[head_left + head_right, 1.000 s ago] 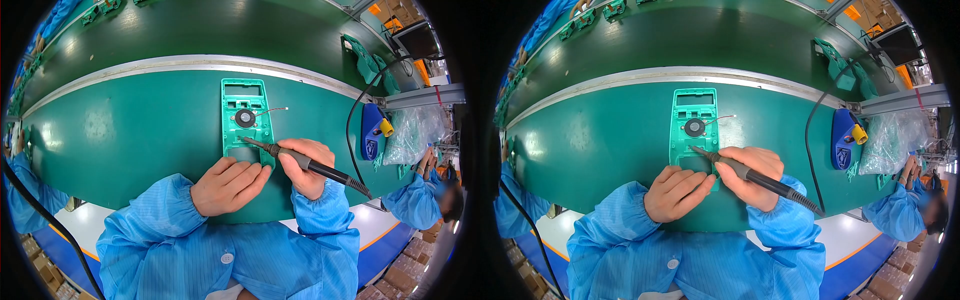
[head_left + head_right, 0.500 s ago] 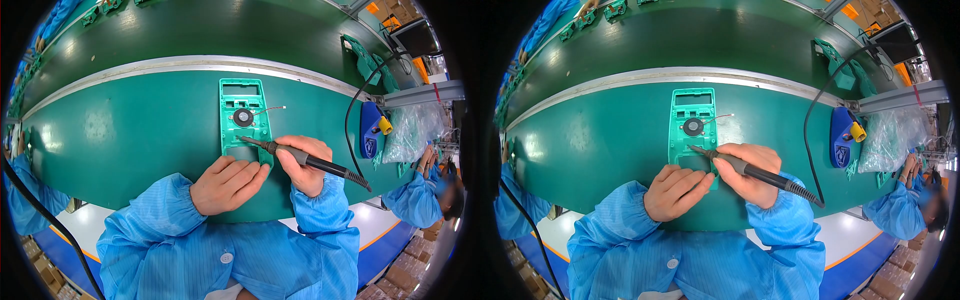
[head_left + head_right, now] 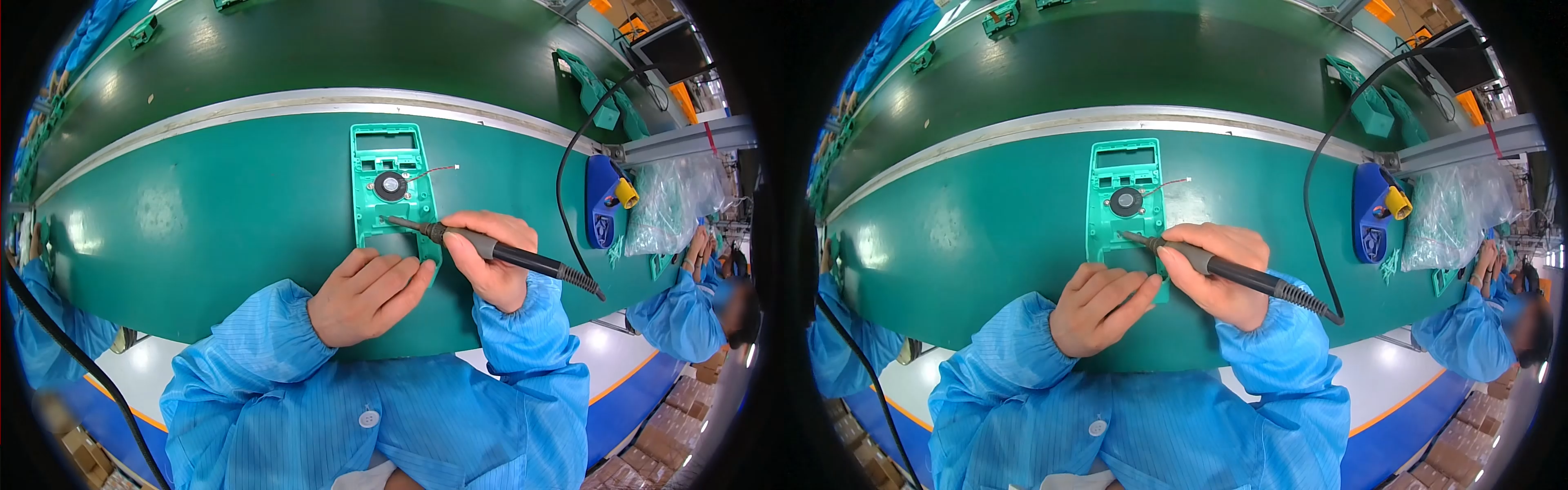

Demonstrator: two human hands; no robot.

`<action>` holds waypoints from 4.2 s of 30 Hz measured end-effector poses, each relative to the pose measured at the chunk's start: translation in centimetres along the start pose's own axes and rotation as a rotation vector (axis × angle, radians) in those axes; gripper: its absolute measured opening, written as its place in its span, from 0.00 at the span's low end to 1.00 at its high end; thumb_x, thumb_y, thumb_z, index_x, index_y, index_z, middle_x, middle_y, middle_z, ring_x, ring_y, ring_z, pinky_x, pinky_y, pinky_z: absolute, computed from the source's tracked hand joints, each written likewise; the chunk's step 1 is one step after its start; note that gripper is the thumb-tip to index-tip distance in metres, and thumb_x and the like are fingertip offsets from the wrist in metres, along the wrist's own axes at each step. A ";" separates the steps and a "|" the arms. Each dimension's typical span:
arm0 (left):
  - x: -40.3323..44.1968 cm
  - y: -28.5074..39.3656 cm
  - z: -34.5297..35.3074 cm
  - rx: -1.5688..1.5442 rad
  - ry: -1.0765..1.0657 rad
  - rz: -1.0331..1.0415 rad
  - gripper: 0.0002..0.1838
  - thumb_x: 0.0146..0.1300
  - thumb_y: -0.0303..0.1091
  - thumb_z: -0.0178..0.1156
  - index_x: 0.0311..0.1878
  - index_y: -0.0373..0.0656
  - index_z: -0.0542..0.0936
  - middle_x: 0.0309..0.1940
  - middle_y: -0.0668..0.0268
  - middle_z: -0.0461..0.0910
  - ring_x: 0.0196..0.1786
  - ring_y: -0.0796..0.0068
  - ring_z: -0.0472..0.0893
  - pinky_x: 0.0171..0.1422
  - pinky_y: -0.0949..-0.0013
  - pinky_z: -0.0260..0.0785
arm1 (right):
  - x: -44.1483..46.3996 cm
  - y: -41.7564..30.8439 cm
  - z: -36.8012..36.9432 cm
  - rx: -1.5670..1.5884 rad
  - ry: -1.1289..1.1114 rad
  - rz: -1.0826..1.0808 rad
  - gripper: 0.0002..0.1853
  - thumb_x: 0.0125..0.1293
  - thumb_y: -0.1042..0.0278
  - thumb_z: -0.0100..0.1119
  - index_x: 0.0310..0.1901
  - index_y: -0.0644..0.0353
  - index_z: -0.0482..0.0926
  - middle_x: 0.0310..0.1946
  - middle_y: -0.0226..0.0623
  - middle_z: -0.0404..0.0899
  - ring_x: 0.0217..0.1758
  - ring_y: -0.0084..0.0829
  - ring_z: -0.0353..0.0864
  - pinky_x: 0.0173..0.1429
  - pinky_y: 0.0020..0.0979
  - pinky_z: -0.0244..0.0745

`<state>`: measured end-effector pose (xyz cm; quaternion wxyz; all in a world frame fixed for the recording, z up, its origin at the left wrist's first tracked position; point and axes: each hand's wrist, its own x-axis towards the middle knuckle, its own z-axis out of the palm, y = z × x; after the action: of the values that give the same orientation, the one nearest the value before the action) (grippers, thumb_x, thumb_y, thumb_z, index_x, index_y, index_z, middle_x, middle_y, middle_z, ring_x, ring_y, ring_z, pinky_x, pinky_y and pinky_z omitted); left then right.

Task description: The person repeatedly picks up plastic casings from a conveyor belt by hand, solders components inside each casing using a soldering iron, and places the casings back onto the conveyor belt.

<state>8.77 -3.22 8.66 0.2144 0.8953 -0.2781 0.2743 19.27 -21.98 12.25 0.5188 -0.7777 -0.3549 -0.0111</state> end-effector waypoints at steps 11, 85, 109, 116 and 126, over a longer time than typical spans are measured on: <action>-0.1 0.0 0.1 -0.001 -0.013 -0.006 0.21 0.57 0.31 0.69 0.54 0.36 0.82 0.45 0.63 0.82 0.43 0.70 0.81 0.46 0.65 0.71 | 0.0 -0.1 -0.3 0.012 -0.007 -0.002 0.10 0.61 0.69 0.71 0.40 0.65 0.85 0.29 0.43 0.86 0.28 0.39 0.86 0.33 0.32 0.78; -3.9 0.5 -4.7 0.154 0.047 -0.139 0.27 0.51 0.24 0.71 0.58 0.33 0.80 0.52 0.52 0.80 0.54 0.51 0.80 0.59 0.52 0.74 | -0.2 -6.4 2.0 0.247 0.351 -0.071 0.09 0.60 0.76 0.69 0.41 0.68 0.85 0.30 0.42 0.86 0.28 0.29 0.83 0.34 0.28 0.76; -4.7 0.4 -4.1 0.107 0.083 -0.037 0.24 0.53 0.30 0.73 0.54 0.34 0.81 0.51 0.57 0.81 0.49 0.60 0.82 0.50 0.57 0.73 | -0.4 -4.3 4.8 -0.053 0.091 -0.243 0.06 0.58 0.74 0.70 0.35 0.65 0.84 0.21 0.40 0.82 0.20 0.35 0.81 0.26 0.32 0.73; -4.7 0.3 -4.0 0.104 0.085 -0.043 0.24 0.53 0.31 0.73 0.54 0.34 0.82 0.51 0.58 0.81 0.49 0.60 0.82 0.49 0.57 0.73 | -0.4 -4.1 5.0 -0.060 0.099 -0.247 0.06 0.57 0.74 0.71 0.35 0.65 0.84 0.21 0.41 0.82 0.20 0.36 0.81 0.27 0.32 0.73; -4.5 0.4 -3.9 0.102 0.090 -0.045 0.24 0.52 0.30 0.73 0.53 0.34 0.82 0.51 0.58 0.80 0.49 0.61 0.82 0.49 0.57 0.73 | -0.4 -4.0 5.0 -0.054 0.104 -0.252 0.06 0.57 0.73 0.71 0.34 0.65 0.84 0.22 0.41 0.82 0.21 0.36 0.81 0.27 0.33 0.74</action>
<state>3.93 0.29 9.00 0.1866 0.8978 -0.2337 0.3232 15.00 -17.28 12.96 0.5099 -0.7388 -0.4222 -0.1260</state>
